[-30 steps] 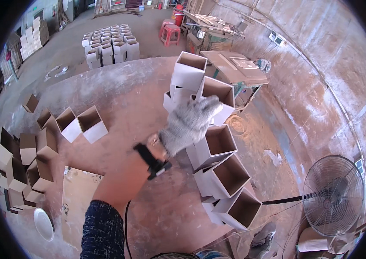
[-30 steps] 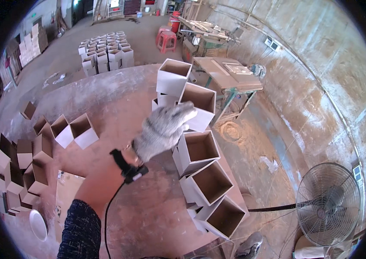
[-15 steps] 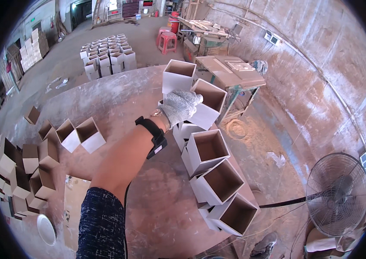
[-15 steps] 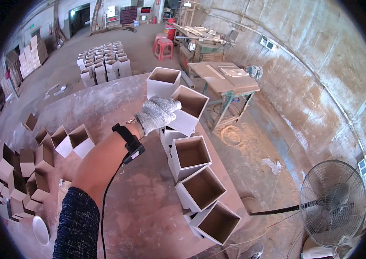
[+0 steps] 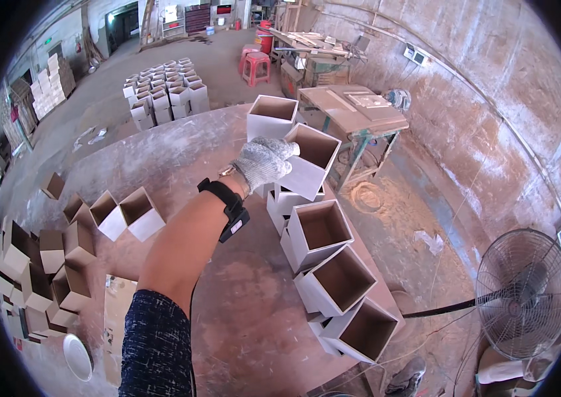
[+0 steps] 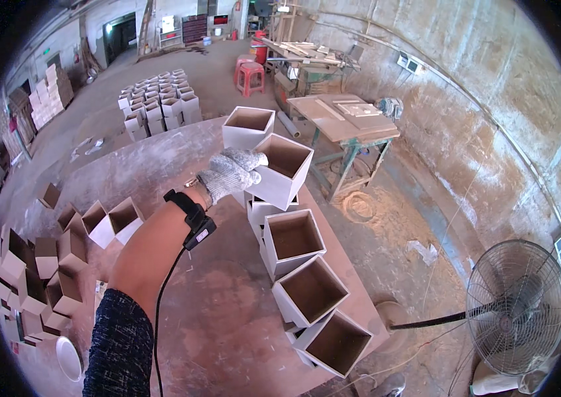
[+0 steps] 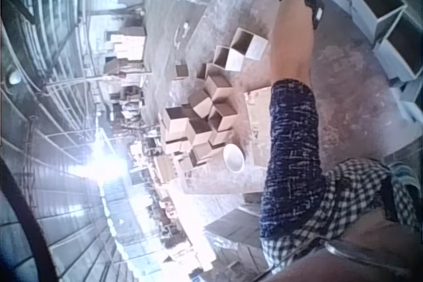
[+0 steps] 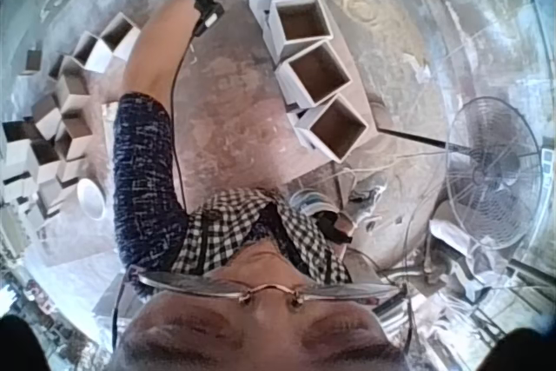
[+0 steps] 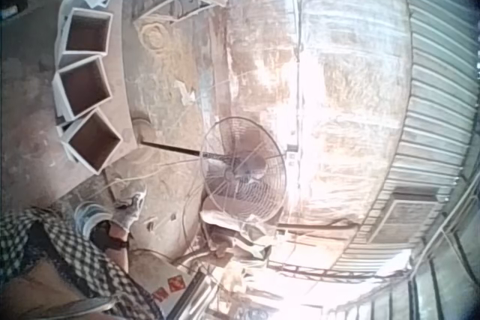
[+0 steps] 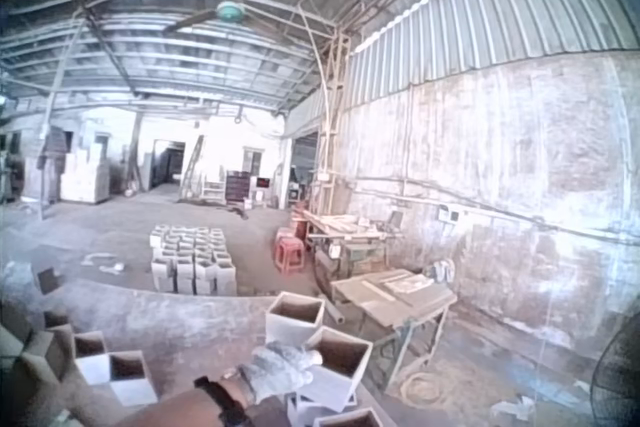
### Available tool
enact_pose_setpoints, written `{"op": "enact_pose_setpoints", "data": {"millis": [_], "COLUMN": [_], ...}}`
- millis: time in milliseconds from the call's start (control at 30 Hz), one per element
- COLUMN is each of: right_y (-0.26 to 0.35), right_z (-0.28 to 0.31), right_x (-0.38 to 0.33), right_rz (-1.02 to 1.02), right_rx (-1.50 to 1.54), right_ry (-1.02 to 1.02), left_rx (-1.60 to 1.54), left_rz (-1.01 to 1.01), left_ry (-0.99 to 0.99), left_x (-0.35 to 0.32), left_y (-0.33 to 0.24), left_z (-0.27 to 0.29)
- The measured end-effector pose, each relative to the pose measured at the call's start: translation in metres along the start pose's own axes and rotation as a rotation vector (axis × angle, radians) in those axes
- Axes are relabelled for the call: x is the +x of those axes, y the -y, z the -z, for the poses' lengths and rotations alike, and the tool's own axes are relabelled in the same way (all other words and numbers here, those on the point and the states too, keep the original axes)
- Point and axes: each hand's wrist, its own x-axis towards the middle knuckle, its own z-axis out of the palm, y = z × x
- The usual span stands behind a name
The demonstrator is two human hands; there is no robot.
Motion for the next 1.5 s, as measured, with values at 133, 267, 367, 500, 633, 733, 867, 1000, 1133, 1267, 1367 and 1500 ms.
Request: {"op": "enact_pose_setpoints", "data": {"millis": [133, 267, 367, 500, 633, 733, 867, 1000, 1133, 1267, 1367, 1500], "right_y": [0.0, -0.001, -0.002, 0.044, 0.013, 0.002, -0.011, -0.004, 0.027, 0.009, 0.024, 0.034], "right_z": [0.001, 0.012, 0.018, -0.037, -0.05, -0.093, -0.136, -0.172, -0.163, -0.172, -0.196, -0.214], "right_x": [-0.003, -0.008, -0.016, -0.055, -0.052, -0.074, -0.11, -0.196, -0.264, -0.287, -0.328, -0.355], "right_rz": [0.015, 0.051, 0.131, 0.203, 0.032, 0.218, 0.08, -0.257, -0.923, -0.277, -0.255, -0.249], "right_rx": [0.023, 0.066, 0.128, 0.135, 0.591, 0.445, 0.573, 0.701, 1.492, 0.71, 0.573, 0.509], "right_ry": [0.012, 0.007, 0.042, 0.102, 0.342, 0.269, 0.407, 0.58, 1.085, 0.89, 0.884, 0.885], "left_rx": [-0.012, -0.088, -0.042, -0.093, -0.066, 0.393, 0.215, 0.4, 0.688, 0.842, 0.811, 0.753], "left_rz": [-0.175, -0.039, -0.1, -0.094, -0.017, 0.037, 0.25, 0.571, 0.728, 0.883, 0.928, 0.991], "left_ry": [-0.462, -0.541, -0.402, -0.135, -0.141, -0.041, -0.041, -0.178, -0.372, -0.369, -0.257, -0.141], "left_x": [-0.024, -0.09, -0.175, -0.304, -0.409, -0.514, -0.576, -0.695, -0.741, -0.78, -0.804, -0.81], "left_y": [0.009, 0.001, 0.021, 0.028, 0.043, 0.08, 0.063, 0.096, 0.135, 0.156, 0.179, 0.215], "left_z": [0.005, 0.009, -0.021, -0.028, -0.003, 0.021, 0.148, 0.207, 0.279, 0.351, 0.374, 0.366]}}
